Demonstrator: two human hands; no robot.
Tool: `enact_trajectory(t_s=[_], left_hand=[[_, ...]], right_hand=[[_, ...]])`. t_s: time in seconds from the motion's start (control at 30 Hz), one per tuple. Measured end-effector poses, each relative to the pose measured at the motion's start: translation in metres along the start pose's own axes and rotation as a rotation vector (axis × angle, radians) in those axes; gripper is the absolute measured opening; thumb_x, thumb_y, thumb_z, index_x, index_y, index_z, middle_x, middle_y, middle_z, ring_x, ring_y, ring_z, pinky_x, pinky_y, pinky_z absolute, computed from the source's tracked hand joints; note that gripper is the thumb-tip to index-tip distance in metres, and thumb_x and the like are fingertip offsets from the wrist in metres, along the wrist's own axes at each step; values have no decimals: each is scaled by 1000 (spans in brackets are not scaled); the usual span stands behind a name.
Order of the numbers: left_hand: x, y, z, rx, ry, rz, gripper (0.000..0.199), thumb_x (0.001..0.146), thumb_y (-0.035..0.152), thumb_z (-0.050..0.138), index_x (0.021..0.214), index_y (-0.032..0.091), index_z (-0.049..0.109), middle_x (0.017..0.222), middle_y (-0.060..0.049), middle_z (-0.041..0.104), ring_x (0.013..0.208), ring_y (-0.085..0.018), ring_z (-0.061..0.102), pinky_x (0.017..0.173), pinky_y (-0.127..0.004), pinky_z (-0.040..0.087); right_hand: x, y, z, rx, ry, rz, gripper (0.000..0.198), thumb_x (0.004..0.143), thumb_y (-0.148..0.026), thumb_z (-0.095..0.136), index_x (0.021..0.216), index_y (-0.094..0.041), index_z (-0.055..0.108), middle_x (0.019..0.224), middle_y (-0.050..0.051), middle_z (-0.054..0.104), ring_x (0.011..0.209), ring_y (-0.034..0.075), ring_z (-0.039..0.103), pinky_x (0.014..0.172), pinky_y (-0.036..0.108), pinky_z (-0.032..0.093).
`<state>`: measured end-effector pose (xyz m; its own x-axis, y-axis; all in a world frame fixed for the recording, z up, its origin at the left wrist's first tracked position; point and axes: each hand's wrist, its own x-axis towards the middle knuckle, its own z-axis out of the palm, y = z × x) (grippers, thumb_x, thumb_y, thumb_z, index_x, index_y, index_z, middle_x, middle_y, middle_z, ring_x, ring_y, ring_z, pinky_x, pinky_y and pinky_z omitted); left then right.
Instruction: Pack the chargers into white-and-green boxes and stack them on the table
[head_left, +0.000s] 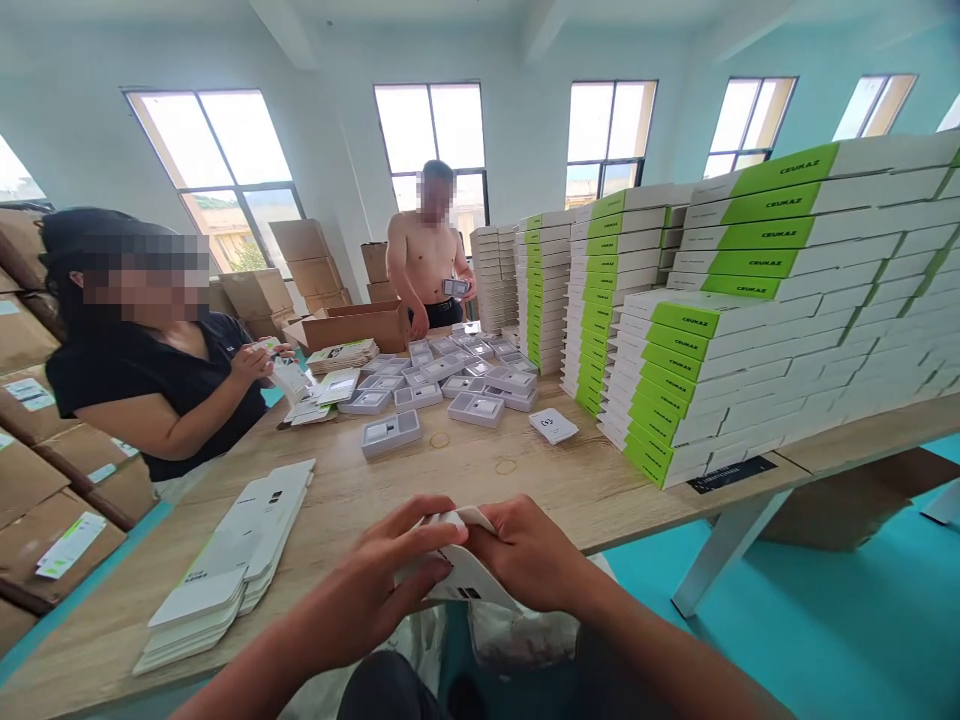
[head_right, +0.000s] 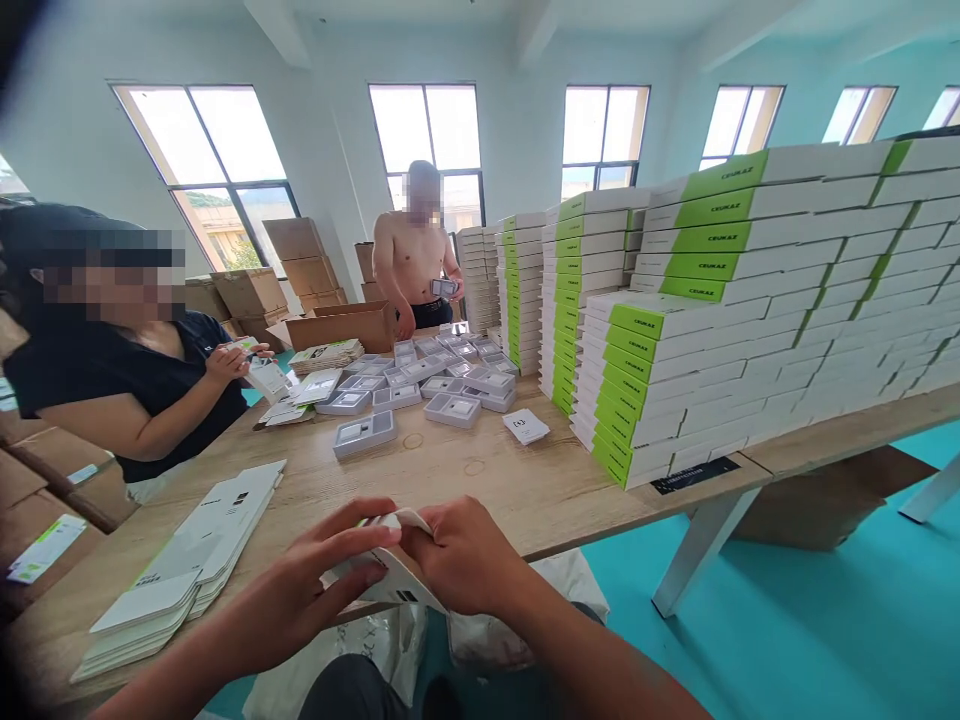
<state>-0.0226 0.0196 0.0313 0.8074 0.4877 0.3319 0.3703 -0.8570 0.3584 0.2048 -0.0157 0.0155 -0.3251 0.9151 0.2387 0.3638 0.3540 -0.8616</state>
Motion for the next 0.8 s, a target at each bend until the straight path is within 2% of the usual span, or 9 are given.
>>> enact_trajectory(t_s=[0.2,0.3,0.4,0.47,0.57,0.63,0.67,0.73,0.8], left_hand=[[12,14,-32,-45,-207,-47,23,103,18,51,117,30,64,132,-4,62,118,-16,63,97,-23,50],[12,20,-40,17,-165,24,21,103,15,46,109,26,64,128,-5,63,112,-16,64,93,-24,50],[11,21,-40,92,-115,70,20,100,12,48,102,23,65,132,-7,63,115,-20,63,94,-27,50],[12,21,-38,127,-159,87,30,94,7,53,113,25,66,133,-6,64,118,-22,63,100,-31,50],[13,16,-33,173,-149,86,55,93,6,54,141,33,54,138,-3,63,126,-23,59,109,-38,47],[10,12,-26,192,-70,52,54,100,13,52,149,36,47,141,-3,61,131,-23,57,112,-39,47],[8,9,-23,198,-33,34,52,102,17,51,150,37,45,142,-3,61,132,-23,56,112,-39,47],[3,5,-14,201,30,19,53,103,20,51,153,36,43,142,-4,61,132,-23,56,111,-38,48],[0,3,-6,197,75,33,57,102,16,52,154,36,41,141,-4,62,130,-23,57,110,-37,49]], right_hand=[[4,-9,-9,-262,-36,-91,35,100,-36,50,72,-18,64,62,-4,58,58,10,44,55,24,25],[7,-14,-24,-393,-151,-134,19,93,-26,60,76,-18,67,64,-3,63,57,10,46,56,23,28],[11,-20,-33,-581,-182,-169,25,92,-14,56,69,-17,66,63,1,67,56,11,49,58,25,30],[11,-21,-32,-625,-143,-188,29,93,-14,54,68,-17,67,66,4,71,59,13,56,61,26,34],[4,-9,-23,-358,27,-151,16,97,-22,55,99,-20,71,81,4,76,71,17,66,68,27,43],[-6,8,-15,-71,181,-171,27,99,-33,56,124,-24,61,100,5,76,85,18,69,76,28,51],[-11,18,-11,35,241,-211,33,99,-39,56,129,-26,56,110,6,75,92,18,70,81,30,53],[-18,36,-3,95,321,-328,34,97,-45,60,126,-28,57,124,8,70,108,21,67,92,34,54],[-21,46,2,-13,352,-424,29,95,-43,67,119,-29,63,129,9,69,117,24,64,98,38,51]])
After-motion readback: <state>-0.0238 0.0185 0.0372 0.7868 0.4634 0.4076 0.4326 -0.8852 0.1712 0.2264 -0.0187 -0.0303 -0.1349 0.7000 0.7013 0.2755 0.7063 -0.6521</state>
